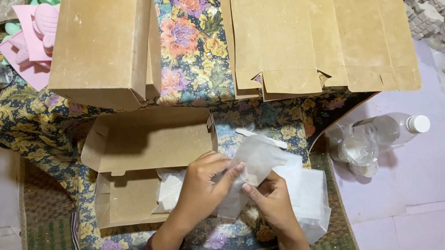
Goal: The person is performing the final shaping of small plaster decorative objects using a scraping tool and then packaging them into plastic bags and boxes.
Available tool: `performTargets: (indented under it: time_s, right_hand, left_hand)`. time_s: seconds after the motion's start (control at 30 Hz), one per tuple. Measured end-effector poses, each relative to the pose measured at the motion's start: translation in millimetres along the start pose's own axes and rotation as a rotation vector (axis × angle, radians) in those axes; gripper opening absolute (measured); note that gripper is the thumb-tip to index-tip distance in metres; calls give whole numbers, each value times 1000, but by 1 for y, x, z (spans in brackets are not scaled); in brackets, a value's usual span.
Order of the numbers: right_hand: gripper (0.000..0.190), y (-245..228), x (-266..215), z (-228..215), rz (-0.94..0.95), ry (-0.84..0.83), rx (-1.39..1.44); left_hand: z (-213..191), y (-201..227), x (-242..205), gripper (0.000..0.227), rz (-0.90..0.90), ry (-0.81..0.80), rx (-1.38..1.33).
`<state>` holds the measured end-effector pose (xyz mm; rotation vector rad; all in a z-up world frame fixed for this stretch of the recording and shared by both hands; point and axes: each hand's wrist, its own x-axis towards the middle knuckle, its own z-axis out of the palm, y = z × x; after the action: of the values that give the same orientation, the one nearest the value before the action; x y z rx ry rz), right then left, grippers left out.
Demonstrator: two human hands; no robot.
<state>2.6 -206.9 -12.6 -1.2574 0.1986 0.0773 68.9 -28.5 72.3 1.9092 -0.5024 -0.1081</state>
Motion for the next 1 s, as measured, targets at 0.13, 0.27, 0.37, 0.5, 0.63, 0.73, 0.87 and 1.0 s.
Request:
performTargets:
  time_s: [0.13,0.27,0.37,0.5,0.63,0.73,0.87,1.0]
  right_hand:
    - [39,13,-2,-10,18,69,-69]
    - [27,-5,-6,6,-60,140,-42]
    - [10,-43,-9,19,-138,236,-67]
    - [27,-42,-9,-1,-236,321,-78]
    - [8,-57,-4,6,-288,212,-121]
    - [15,-60,2,8,-239,262,-181]
    - [53,-53,2,0,-140,33,-289]
    - [27,-50,-8,6,81,-35,-274]
  left_hand:
    - [-2,-2,0,13,127,67,10]
    - [12,-19,-7,7,125,156,-150]
    - [12,-14,-12,29,-91,123,-433]
    - [14,-21,-17,85,-349,-315,-827]
    - [27,-20,-26,74,-500,-348,-733]
    - [28,-19,-27,49,-584,-320,-750]
    - [29,-20,-30,36,-444,-151,-677]
    - [20,-3,-26,27,-249,-69,-533]
